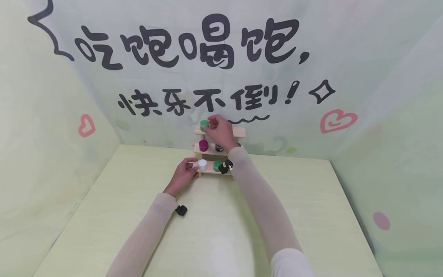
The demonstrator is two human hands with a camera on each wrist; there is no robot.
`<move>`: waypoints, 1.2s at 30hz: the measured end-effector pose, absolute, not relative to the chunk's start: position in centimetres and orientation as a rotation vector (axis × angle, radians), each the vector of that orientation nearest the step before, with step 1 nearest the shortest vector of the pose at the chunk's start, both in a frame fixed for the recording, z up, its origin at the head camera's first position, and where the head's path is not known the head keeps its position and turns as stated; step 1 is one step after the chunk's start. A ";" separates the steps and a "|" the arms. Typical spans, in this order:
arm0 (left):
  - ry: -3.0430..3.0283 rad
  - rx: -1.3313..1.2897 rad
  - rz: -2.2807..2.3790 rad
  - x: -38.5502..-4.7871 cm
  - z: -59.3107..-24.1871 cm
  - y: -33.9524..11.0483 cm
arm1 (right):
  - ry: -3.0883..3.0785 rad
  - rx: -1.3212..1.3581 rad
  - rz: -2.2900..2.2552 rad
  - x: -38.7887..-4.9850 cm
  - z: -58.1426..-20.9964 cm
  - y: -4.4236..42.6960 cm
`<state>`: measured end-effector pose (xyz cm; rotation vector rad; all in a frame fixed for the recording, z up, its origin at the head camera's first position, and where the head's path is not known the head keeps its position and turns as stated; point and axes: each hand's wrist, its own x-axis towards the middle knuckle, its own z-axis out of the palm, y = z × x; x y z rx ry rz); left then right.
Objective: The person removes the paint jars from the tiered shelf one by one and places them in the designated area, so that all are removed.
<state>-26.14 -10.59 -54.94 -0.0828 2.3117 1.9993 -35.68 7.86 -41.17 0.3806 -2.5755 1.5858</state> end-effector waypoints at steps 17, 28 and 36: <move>2.362 -0.177 2.018 -26.2 -55.3 -10.4 | -2.700 0.425 1.470 -36.7 -41.0 7.2; 2.409 -0.255 2.083 -24.8 -55.6 -9.5 | -2.573 0.388 1.554 -34.9 -40.8 9.0; 2.361 -0.423 2.183 -24.0 -55.5 -8.8 | -2.491 0.351 1.575 -32.9 -40.3 11.2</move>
